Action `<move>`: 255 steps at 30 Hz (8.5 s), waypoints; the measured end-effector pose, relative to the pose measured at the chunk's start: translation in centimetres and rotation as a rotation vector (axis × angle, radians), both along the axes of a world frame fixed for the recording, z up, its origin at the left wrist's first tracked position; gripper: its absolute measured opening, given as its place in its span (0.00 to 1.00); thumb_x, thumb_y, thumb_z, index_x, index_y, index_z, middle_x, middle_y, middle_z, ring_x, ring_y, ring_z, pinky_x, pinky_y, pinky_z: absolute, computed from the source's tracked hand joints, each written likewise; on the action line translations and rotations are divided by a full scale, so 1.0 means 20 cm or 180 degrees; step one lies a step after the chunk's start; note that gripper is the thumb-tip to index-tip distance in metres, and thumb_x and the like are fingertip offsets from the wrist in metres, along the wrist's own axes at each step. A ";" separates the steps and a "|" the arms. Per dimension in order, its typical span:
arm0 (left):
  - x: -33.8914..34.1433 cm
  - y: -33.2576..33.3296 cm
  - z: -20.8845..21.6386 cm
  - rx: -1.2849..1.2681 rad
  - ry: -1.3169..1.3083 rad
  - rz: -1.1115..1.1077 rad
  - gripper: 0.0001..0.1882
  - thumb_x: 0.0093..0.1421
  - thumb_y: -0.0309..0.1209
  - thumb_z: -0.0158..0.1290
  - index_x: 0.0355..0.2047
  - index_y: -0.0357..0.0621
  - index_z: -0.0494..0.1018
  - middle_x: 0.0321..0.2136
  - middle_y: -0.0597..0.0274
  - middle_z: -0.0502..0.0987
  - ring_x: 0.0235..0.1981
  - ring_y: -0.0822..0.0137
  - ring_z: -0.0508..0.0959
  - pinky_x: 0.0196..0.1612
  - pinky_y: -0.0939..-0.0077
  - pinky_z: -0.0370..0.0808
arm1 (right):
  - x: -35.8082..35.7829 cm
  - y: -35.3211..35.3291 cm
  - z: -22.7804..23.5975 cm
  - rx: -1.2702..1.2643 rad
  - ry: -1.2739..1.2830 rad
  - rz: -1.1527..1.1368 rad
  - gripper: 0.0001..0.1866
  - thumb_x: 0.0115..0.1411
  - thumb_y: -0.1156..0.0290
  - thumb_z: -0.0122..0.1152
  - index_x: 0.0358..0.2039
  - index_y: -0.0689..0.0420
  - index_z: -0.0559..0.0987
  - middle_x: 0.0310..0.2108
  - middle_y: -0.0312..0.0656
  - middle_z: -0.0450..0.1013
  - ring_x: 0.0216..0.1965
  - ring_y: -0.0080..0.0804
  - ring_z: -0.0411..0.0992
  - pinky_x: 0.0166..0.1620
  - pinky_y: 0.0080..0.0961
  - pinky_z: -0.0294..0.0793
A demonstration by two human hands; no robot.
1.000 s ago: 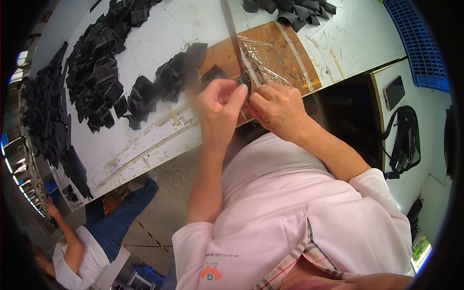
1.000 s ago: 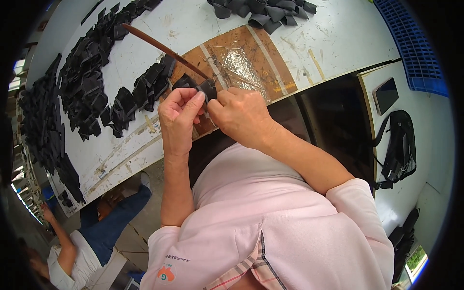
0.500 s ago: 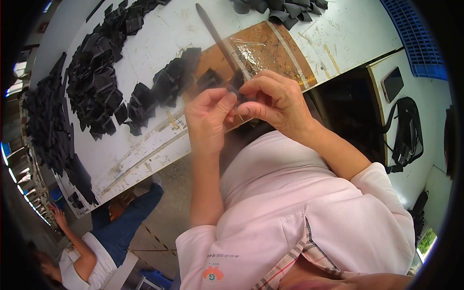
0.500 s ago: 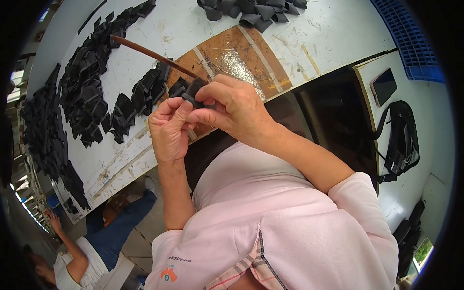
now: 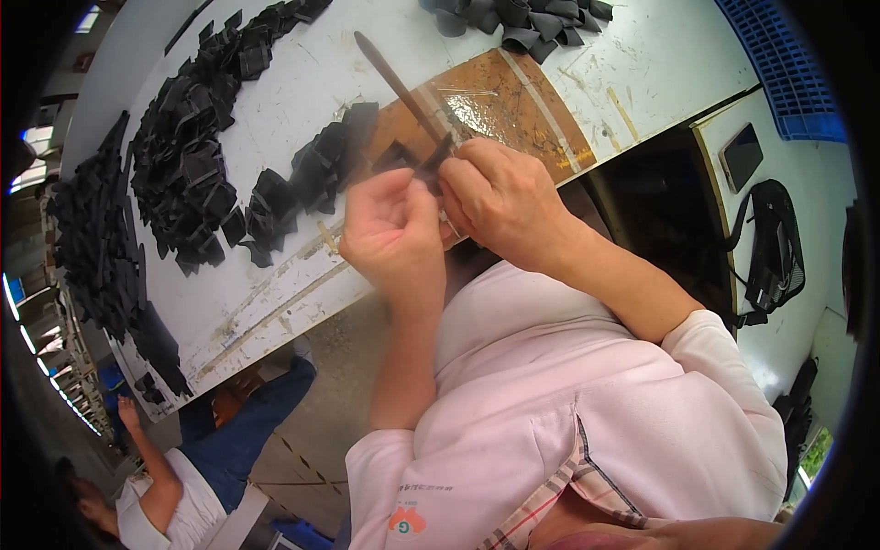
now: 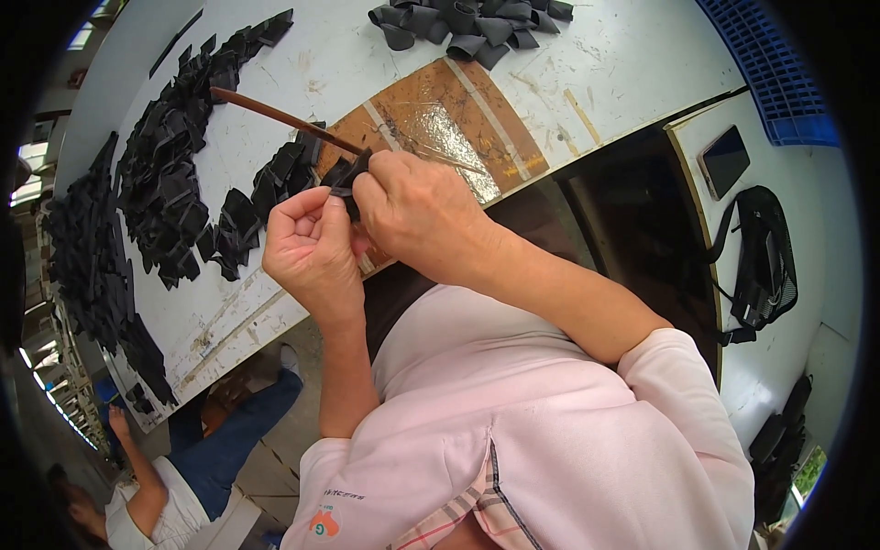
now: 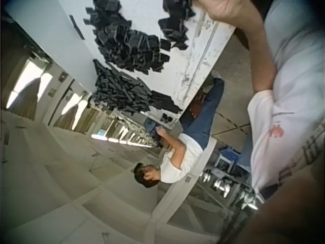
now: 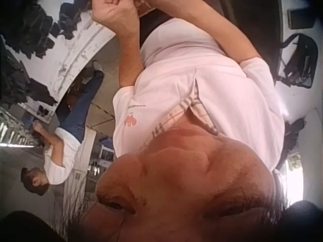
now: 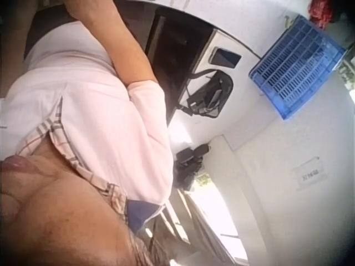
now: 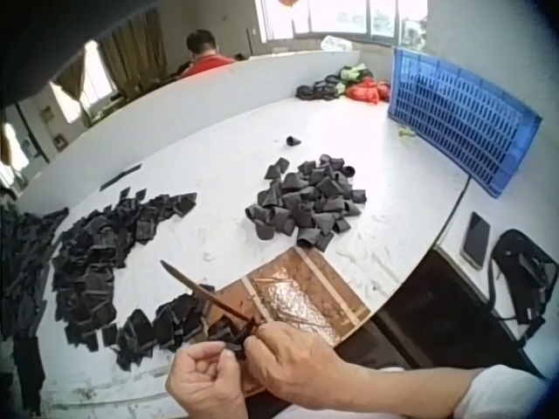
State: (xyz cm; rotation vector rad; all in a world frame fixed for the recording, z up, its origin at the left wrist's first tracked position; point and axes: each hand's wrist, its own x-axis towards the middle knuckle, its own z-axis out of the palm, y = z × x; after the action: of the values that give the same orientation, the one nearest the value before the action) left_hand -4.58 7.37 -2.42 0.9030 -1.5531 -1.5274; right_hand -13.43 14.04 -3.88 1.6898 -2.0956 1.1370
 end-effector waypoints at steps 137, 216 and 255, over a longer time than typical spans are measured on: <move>0.07 -0.02 0.07 0.0204 -0.0234 -0.0592 0.05 0.49 0.22 0.54 0.26 0.33 0.71 0.21 0.63 0.74 0.22 0.78 0.71 0.27 0.83 0.69 | -0.05 0.09 0.07 -0.0418 -0.1626 0.0523 0.10 0.40 0.80 0.63 0.25 0.61 0.73 0.21 0.39 0.66 0.18 0.26 0.66 0.18 0.19 0.64; 0.17 -0.15 -0.18 0.2159 0.0547 -0.0783 0.07 0.54 0.26 0.48 0.31 0.34 0.69 0.22 0.59 0.73 0.17 0.73 0.69 0.19 0.85 0.64 | -0.03 0.00 -0.10 0.0979 -0.4063 0.0089 0.10 0.58 0.72 0.49 0.34 0.65 0.74 0.26 0.38 0.71 0.24 0.19 0.69 0.26 0.16 0.72; 0.11 -0.02 -0.10 0.0359 -0.0076 -0.0746 0.04 0.55 0.24 0.51 0.27 0.35 0.68 0.19 0.68 0.71 0.17 0.82 0.69 0.20 0.91 0.66 | 0.05 0.02 0.01 -0.0079 -0.1824 0.0237 0.05 0.48 0.74 0.58 0.25 0.60 0.74 0.22 0.42 0.67 0.23 0.37 0.68 0.25 0.27 0.67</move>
State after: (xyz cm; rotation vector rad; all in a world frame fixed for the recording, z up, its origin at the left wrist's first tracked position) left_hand -2.35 6.94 -4.38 0.8260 -1.6498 -1.7904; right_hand -12.43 14.38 -3.67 1.5707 -2.3178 1.8382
